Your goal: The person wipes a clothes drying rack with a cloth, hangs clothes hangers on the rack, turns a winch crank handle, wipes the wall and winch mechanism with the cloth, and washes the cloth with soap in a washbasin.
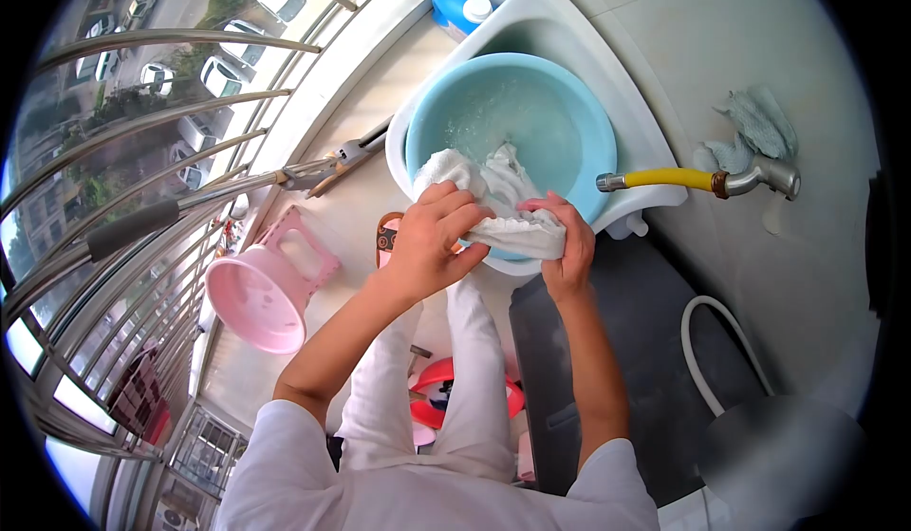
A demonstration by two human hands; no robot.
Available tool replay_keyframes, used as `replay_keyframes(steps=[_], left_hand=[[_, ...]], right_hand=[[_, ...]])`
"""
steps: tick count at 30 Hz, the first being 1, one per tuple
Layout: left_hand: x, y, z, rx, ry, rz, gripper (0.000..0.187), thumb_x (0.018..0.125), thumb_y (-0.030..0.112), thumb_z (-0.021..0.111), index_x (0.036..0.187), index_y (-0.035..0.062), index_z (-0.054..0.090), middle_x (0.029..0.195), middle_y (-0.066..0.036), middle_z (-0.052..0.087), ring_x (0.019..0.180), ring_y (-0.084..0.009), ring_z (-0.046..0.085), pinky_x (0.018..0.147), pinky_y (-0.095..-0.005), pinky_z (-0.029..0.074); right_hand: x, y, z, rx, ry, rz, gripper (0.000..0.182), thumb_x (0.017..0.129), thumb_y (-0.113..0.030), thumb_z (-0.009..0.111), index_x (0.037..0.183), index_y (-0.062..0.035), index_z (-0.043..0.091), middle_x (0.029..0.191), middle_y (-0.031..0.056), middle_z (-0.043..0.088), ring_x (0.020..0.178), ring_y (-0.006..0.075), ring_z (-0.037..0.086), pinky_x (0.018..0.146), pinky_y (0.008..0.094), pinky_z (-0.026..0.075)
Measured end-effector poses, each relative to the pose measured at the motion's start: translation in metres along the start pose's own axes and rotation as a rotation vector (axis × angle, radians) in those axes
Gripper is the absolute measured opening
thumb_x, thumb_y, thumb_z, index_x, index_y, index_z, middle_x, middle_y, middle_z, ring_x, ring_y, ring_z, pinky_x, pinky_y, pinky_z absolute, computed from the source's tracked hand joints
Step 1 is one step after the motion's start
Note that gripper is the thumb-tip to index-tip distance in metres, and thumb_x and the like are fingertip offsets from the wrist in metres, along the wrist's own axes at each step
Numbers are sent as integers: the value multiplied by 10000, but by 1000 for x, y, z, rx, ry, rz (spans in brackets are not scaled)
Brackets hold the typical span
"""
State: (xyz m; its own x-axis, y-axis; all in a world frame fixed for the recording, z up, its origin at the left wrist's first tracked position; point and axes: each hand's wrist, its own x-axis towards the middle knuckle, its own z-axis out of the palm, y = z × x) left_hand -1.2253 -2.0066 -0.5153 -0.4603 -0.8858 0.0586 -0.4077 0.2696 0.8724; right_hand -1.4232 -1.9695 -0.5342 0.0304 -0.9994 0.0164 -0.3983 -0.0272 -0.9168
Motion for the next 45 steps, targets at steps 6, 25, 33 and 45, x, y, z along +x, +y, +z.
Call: replay_keyframes(steps=[6, 25, 33, 45], left_hand=[[3, -23, 7, -82, 93, -37, 431, 570, 48, 709, 985, 53, 592, 916, -89, 569, 827, -286, 502, 707, -363, 434], [-64, -76, 133, -1010, 72, -1152, 539, 888, 323, 623, 1304, 40, 431, 1222, -101, 540, 1102, -223, 526, 906, -379, 454], [-15, -13, 119, -1991, 278, -969, 436, 974, 320, 478, 1321, 70, 388, 1247, -81, 516, 1100, -200, 524, 931, -395, 452], [-13, -76, 163, -60, 7, -548, 559, 752, 160, 721, 1248, 34, 496, 1128, -168, 559, 979, -340, 553, 780, -381, 466]], right_hand=[[14, -67, -26, -186, -88, 132, 414, 674, 62, 662, 1058, -24, 534, 936, 154, 593, 882, 316, 594, 733, 354, 485], [7, 75, 27, -292, -89, 287, 370, 699, -11, 639, 1059, -66, 571, 971, 163, 616, 876, 345, 606, 742, 401, 488], [-42, -58, -26, -169, -185, 126, 593, 650, -27, 766, 1191, -23, 521, 1037, 153, 590, 944, 348, 582, 811, 393, 474], [9, 170, 48, 268, 100, 685, 524, 825, -142, 609, 1303, -38, 421, 1177, 162, 551, 1049, 231, 547, 876, 323, 444]])
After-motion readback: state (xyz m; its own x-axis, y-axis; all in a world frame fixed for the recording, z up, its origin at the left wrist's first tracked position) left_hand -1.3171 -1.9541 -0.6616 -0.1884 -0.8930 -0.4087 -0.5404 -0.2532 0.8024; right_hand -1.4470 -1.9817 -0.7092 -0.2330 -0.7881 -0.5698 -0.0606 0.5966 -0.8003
